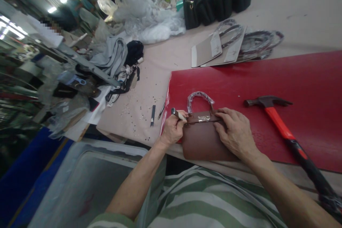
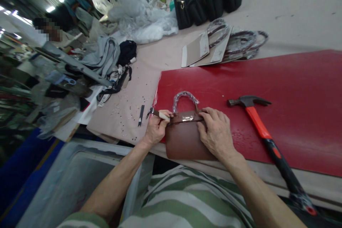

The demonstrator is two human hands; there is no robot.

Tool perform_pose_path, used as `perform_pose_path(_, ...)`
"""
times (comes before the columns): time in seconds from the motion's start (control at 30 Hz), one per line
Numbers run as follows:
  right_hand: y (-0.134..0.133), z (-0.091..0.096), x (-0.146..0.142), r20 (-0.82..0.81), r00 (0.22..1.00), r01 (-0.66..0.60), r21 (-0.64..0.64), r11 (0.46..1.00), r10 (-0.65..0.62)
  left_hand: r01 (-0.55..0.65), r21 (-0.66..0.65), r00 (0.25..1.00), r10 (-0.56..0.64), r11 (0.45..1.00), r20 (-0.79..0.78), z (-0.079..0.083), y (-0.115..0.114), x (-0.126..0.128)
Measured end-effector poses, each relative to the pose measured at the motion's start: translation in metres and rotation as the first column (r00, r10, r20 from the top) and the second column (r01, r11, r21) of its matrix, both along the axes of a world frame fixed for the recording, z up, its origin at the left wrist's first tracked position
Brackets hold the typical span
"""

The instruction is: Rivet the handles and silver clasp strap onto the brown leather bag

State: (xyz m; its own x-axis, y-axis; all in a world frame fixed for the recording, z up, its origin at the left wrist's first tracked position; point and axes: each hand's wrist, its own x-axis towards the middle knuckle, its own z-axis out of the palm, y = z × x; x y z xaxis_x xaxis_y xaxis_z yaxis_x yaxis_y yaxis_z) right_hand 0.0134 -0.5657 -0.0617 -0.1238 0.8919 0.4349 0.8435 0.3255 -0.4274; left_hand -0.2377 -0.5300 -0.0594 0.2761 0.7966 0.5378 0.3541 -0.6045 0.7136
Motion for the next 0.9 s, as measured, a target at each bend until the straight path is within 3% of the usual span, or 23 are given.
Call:
perform_pose_path(0.3,0.0002,-0.0007,0.0000,0.007,1.000,0.003,-0.004,1.000,-0.003,-0.002,0.040,1.000,0.003,0.999,-0.029,0.0008,-0.0020,0.0017)
perform_pose_path(0.67,0.0000,0.0019,-0.0008,-0.015,1.000,0.002,-0.002,1.000,-0.002,-0.008,-0.009,0.999,0.009,1.000,0.044,-0.0020,-0.0040,-0.0006)
perform_pose_path(0.9,0.0001,0.0013,-0.0009,-0.018,1.000,0.001,0.008,1.000,-0.001,-0.005,-0.025,1.000,0.005,1.000,0.008,0.0007,-0.0004,-0.0036)
